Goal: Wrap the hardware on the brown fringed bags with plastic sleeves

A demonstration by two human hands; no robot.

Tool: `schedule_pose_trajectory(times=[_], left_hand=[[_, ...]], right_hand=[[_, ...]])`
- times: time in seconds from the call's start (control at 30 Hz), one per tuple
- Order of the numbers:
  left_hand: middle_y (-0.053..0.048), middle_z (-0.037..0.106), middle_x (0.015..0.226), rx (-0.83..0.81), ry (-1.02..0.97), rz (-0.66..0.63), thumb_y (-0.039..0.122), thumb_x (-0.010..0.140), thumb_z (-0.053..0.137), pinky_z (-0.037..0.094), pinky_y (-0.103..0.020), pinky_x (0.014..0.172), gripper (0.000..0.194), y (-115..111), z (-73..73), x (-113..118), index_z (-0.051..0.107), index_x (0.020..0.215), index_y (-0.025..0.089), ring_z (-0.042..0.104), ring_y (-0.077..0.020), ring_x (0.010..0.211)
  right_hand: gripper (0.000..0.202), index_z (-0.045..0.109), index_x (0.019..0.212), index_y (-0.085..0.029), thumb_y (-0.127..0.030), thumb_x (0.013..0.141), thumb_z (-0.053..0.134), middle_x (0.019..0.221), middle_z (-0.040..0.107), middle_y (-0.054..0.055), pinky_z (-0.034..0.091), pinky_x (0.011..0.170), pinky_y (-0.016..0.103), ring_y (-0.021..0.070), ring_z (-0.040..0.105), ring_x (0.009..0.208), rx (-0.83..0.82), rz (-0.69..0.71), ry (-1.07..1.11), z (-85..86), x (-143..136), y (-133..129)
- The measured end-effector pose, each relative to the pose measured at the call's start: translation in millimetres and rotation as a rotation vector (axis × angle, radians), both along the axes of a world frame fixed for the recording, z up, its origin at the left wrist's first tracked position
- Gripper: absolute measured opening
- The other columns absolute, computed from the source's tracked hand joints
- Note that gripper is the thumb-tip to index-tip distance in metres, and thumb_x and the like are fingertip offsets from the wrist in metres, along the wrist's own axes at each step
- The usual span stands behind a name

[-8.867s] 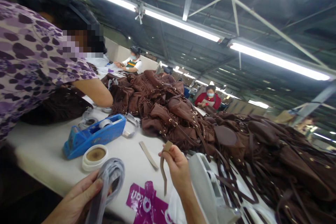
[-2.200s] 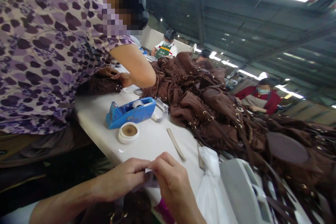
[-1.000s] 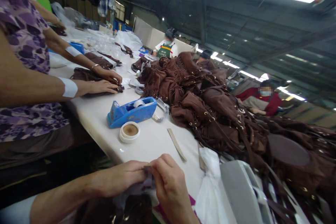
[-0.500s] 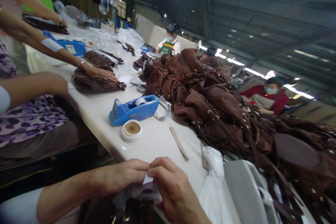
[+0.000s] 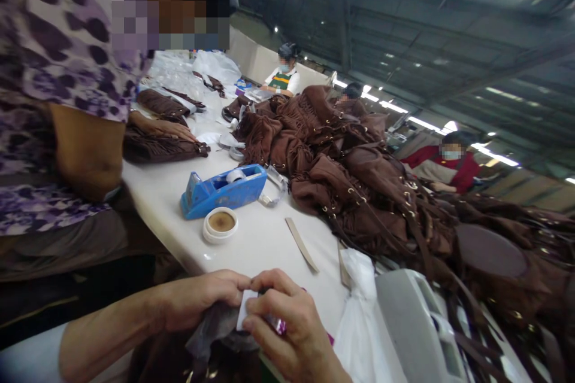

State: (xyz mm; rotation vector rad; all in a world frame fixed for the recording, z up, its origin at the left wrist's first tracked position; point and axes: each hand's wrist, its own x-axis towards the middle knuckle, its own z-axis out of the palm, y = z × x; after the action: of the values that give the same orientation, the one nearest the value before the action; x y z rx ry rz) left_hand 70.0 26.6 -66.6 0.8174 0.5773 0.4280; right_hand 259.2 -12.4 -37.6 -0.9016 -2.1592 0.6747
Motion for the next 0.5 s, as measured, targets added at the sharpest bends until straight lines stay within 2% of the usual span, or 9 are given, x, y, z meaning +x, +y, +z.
schedule_pose_trajectory(times=[0.13, 0.27, 0.4, 0.5], left_hand=[[0.000, 0.062, 0.072, -0.021, -0.046, -0.030, 0.032, 0.057, 0.072, 0.041, -0.021, 0.063, 0.035, -1.2, -1.4, -0.5, 0.069, 0.085, 0.011, 0.053, -0.0117, 0.064], [-0.001, 0.066, 0.078, 0.006, -0.071, -0.057, 0.040, 0.062, 0.082, 0.043, -0.022, 0.067, 0.039, -1.4, -3.3, -2.1, 0.072, 0.089, 0.014, 0.055, -0.0129, 0.068], [-0.001, 0.064, 0.075, 0.124, -0.028, -0.066, 0.048, 0.066, 0.079, 0.040, -0.022, 0.067, 0.040, 0.8, -3.7, -1.5, 0.071, 0.085, 0.013, 0.053, -0.0124, 0.066], [-0.004, 0.065, 0.070, 0.091, -0.017, -0.039, 0.049, 0.064, 0.076, 0.039, -0.023, 0.061, 0.040, 1.4, -0.7, 2.3, 0.069, 0.075, 0.011, 0.053, -0.0133, 0.061]], right_hand=[[0.022, 0.062, 0.082, -0.023, -0.001, 0.078, 0.063, 0.098, 0.066, 0.001, 0.050, 0.080, 0.017, 0.0111, 0.068, 0.089, 0.000, -0.003, 0.003, 3.7, -2.1, 0.2], [0.024, 0.061, 0.087, -0.022, 0.000, 0.078, 0.060, 0.100, 0.065, 0.003, 0.051, 0.076, 0.018, 0.0122, 0.067, 0.087, 0.064, 0.004, -0.094, 5.1, -0.4, -1.4], [0.019, 0.059, 0.086, -0.021, -0.002, 0.085, 0.056, 0.097, 0.066, 0.005, 0.051, 0.072, 0.021, 0.0144, 0.064, 0.085, 0.204, 0.013, -0.229, 2.1, 4.3, -2.0], [0.020, 0.058, 0.080, -0.019, -0.003, 0.089, 0.052, 0.096, 0.065, 0.007, 0.051, 0.070, 0.024, 0.0161, 0.062, 0.083, 0.278, -0.006, -0.336, 0.1, 8.3, -2.2]])
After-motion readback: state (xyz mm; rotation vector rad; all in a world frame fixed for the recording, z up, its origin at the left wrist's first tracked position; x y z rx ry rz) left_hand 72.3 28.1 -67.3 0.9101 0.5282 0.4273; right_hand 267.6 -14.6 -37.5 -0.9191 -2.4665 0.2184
